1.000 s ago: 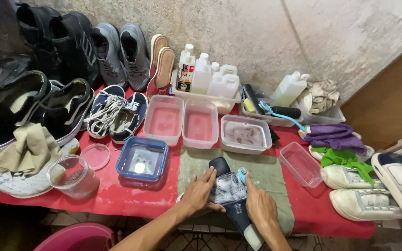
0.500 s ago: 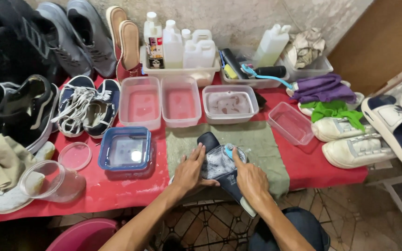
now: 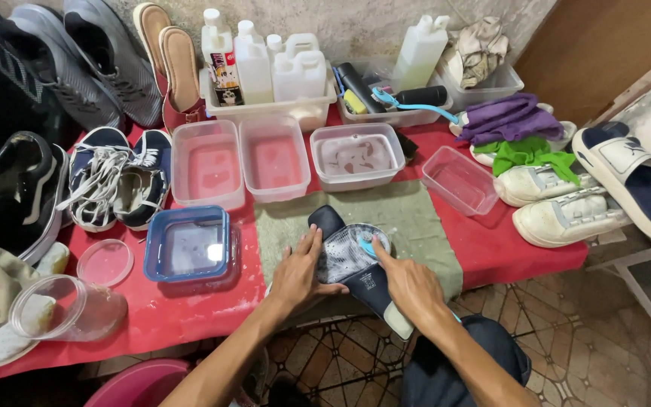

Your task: The person is using a toothbrush to scrub cleaning solution onto a blue sandal, systematically cleaning the outer surface.

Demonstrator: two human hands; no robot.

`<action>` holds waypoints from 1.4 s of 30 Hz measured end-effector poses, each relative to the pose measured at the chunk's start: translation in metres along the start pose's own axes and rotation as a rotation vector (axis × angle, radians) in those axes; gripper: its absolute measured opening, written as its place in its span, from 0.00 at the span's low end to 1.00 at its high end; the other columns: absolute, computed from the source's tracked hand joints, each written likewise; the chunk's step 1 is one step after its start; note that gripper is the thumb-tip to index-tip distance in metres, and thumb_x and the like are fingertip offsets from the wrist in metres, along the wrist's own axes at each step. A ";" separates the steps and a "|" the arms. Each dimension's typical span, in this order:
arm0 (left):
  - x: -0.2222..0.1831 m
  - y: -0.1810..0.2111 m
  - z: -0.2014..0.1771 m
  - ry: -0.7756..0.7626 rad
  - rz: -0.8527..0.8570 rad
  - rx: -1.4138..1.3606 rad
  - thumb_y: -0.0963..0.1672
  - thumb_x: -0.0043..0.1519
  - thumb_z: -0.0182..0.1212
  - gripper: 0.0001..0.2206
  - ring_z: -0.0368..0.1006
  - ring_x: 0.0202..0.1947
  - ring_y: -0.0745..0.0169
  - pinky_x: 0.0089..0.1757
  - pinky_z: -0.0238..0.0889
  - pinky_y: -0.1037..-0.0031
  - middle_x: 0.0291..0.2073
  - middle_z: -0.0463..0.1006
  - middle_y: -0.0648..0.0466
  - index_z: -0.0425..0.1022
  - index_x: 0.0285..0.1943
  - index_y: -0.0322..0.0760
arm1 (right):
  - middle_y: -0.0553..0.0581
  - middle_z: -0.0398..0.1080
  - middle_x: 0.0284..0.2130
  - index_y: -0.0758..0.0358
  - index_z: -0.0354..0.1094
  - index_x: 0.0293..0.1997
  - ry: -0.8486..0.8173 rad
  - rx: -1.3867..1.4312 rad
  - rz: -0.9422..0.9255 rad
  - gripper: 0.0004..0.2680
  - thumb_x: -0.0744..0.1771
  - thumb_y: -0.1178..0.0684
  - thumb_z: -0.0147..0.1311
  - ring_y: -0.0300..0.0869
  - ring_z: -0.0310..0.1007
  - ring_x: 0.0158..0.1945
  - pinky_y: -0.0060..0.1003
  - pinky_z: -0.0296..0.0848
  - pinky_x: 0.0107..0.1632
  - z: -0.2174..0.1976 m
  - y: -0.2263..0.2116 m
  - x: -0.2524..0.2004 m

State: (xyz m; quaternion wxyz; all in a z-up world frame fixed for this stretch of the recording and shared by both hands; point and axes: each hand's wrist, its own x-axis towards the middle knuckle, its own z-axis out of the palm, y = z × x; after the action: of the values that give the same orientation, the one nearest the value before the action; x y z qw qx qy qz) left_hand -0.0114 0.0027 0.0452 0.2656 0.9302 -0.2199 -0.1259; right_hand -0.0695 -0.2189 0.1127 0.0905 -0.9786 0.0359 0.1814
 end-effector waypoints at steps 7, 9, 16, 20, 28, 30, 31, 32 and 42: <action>-0.002 0.000 -0.002 0.009 0.003 0.023 0.60 0.45 0.75 0.59 0.53 0.74 0.36 0.66 0.47 0.37 0.78 0.49 0.42 0.44 0.81 0.32 | 0.72 0.77 0.37 0.33 0.48 0.76 0.056 -0.044 0.013 0.19 0.73 0.47 0.31 0.67 0.80 0.46 0.63 0.76 0.49 0.001 0.007 0.024; -0.001 0.000 0.001 -0.001 -0.002 0.016 0.60 0.46 0.75 0.59 0.52 0.74 0.37 0.66 0.46 0.38 0.78 0.48 0.42 0.43 0.81 0.32 | 0.76 0.76 0.38 0.37 0.47 0.77 0.045 0.028 -0.009 0.19 0.73 0.49 0.31 0.71 0.78 0.48 0.65 0.75 0.51 -0.003 -0.007 0.026; 0.000 -0.001 -0.003 -0.019 -0.010 0.006 0.60 0.46 0.74 0.59 0.51 0.75 0.37 0.66 0.45 0.38 0.79 0.47 0.43 0.43 0.81 0.33 | 0.76 0.77 0.39 0.30 0.49 0.75 0.011 0.026 0.057 0.18 0.72 0.45 0.31 0.71 0.78 0.48 0.65 0.75 0.52 -0.009 0.016 0.005; 0.000 -0.001 0.000 -0.023 -0.014 0.008 0.61 0.46 0.74 0.59 0.50 0.75 0.38 0.67 0.44 0.38 0.79 0.47 0.43 0.42 0.81 0.33 | 0.76 0.76 0.39 0.35 0.48 0.76 0.023 0.061 0.048 0.19 0.73 0.47 0.31 0.71 0.77 0.49 0.66 0.73 0.52 -0.006 -0.003 0.023; 0.002 -0.001 -0.002 -0.031 -0.012 0.004 0.60 0.46 0.75 0.60 0.49 0.75 0.37 0.66 0.43 0.37 0.79 0.47 0.42 0.42 0.81 0.32 | 0.73 0.77 0.39 0.26 0.49 0.75 -0.044 -0.020 -0.005 0.19 0.72 0.44 0.31 0.68 0.78 0.50 0.64 0.75 0.53 -0.012 0.002 0.005; 0.001 0.000 -0.002 -0.042 -0.017 -0.011 0.61 0.46 0.74 0.61 0.48 0.76 0.37 0.67 0.42 0.37 0.79 0.46 0.42 0.41 0.81 0.33 | 0.72 0.78 0.39 0.28 0.48 0.75 -0.008 -0.037 0.020 0.19 0.72 0.46 0.32 0.68 0.79 0.48 0.64 0.75 0.52 -0.011 0.006 0.017; 0.001 -0.002 -0.001 -0.042 -0.015 -0.011 0.61 0.46 0.74 0.61 0.48 0.76 0.37 0.67 0.42 0.37 0.79 0.46 0.42 0.41 0.81 0.33 | 0.72 0.78 0.39 0.28 0.48 0.75 -0.007 -0.037 0.022 0.19 0.72 0.46 0.32 0.68 0.79 0.48 0.64 0.75 0.52 -0.011 -0.009 0.017; 0.002 -0.003 0.001 -0.035 -0.014 -0.016 0.61 0.46 0.75 0.60 0.48 0.76 0.37 0.67 0.43 0.37 0.79 0.47 0.42 0.41 0.81 0.32 | 0.75 0.77 0.39 0.37 0.48 0.76 -0.012 0.020 -0.001 0.19 0.72 0.49 0.32 0.69 0.78 0.48 0.65 0.74 0.52 -0.010 -0.024 0.016; 0.001 -0.007 0.006 -0.019 -0.007 -0.011 0.60 0.45 0.75 0.61 0.48 0.76 0.38 0.67 0.44 0.37 0.79 0.46 0.42 0.41 0.81 0.33 | 0.73 0.77 0.37 0.32 0.54 0.73 -0.022 0.016 -0.053 0.18 0.72 0.47 0.35 0.69 0.78 0.48 0.63 0.74 0.51 -0.007 -0.014 0.019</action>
State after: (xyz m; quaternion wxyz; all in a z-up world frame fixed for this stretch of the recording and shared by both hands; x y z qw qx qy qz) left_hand -0.0101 0.0044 0.0362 0.2681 0.9282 -0.2185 -0.1368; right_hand -0.0484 -0.2069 0.1145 0.1033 -0.9764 0.0102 0.1892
